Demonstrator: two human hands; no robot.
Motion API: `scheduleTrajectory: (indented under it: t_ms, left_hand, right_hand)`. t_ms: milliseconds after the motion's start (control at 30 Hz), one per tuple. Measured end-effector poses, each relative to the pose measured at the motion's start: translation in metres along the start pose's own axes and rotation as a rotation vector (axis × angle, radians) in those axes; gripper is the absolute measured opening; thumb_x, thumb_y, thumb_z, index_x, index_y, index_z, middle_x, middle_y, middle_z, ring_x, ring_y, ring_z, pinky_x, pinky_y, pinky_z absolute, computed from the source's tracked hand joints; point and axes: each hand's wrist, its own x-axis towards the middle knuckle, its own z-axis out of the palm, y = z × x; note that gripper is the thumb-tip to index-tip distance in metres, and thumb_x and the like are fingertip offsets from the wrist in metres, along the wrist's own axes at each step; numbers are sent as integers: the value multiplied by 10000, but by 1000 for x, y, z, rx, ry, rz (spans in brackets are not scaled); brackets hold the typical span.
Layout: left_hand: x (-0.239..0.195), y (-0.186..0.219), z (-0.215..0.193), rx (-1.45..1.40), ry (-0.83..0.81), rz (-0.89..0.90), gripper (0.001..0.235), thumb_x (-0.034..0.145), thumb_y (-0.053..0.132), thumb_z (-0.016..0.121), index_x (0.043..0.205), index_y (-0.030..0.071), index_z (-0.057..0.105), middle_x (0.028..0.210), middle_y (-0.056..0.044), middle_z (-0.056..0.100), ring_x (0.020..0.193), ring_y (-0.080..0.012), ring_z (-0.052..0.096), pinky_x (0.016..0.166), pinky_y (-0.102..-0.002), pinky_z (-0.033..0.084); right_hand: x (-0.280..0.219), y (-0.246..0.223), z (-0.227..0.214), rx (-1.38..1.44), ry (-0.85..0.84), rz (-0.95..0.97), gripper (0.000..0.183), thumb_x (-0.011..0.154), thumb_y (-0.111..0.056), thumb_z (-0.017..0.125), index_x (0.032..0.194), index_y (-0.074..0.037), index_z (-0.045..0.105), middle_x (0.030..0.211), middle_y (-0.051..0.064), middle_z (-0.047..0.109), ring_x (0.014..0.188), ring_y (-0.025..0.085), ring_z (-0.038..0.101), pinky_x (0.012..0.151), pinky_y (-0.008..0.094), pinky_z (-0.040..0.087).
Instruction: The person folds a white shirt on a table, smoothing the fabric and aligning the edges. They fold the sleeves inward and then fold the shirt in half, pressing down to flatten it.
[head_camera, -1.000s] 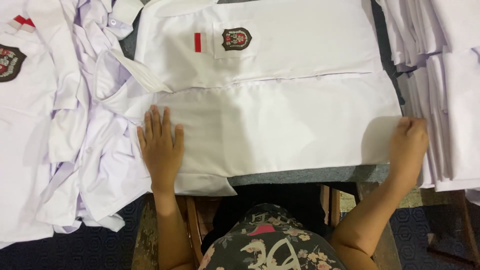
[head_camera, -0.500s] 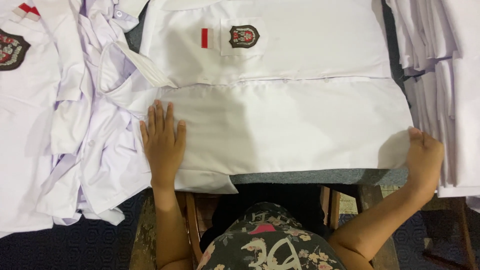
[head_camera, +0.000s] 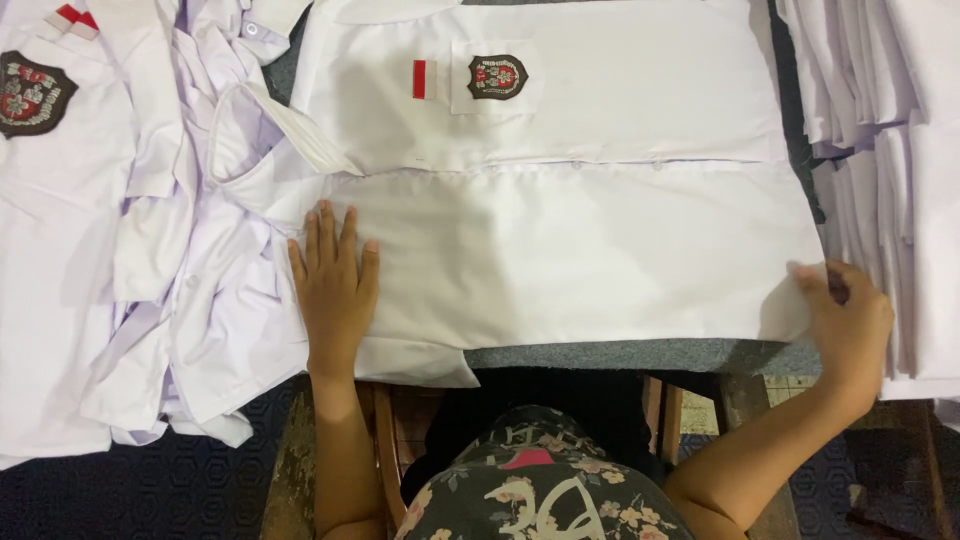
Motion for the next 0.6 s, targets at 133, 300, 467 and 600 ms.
scheduleTrajectory:
  t_ms: [133,300,467,600]
  left_hand:
    - [-6,17,-20,-134,5,65,472,1104,268,392,1557,135,411,1664,-122,314,1549,-329,251,1212,-656,86]
    - [-15,47,0,-208,-57,180,464,1033,176,512,1496,162,529,1598,-92,449,1506,-324,347,1179,-671,170]
    - [-16,62,23,-166,-149,171,482,1082,284,421,1547,163,445,1661,-50,340,1544,-263,261,1223,-606,97]
    - [-21,57,34,-32,-115,197,527,1108,320,359,1617,184,346,1709,-33,241,1574,-233,176,1236,-531,53]
  right_hand:
    - [-22,-23,20,-74,240,-222,342,978,100,755,1309,160,693,1171,289,708,1018,439,643,865,551,512]
    - [-69,-147,73,284,-41,-470,301,1048,-9,508,1303,121,603,1264,319,616,1273,469,537,1106,547,369]
    - [-115,-213,149,-93,-108,-1005,355,981,-66,573,1316,39,621,1350,219,595,1284,352,529,1086,538,376]
    - [-126,-202,194,-280,-182,-1130,585,1089,-435,413,1566,-95,408,1655,91,364,1537,240,308,1241,535,167]
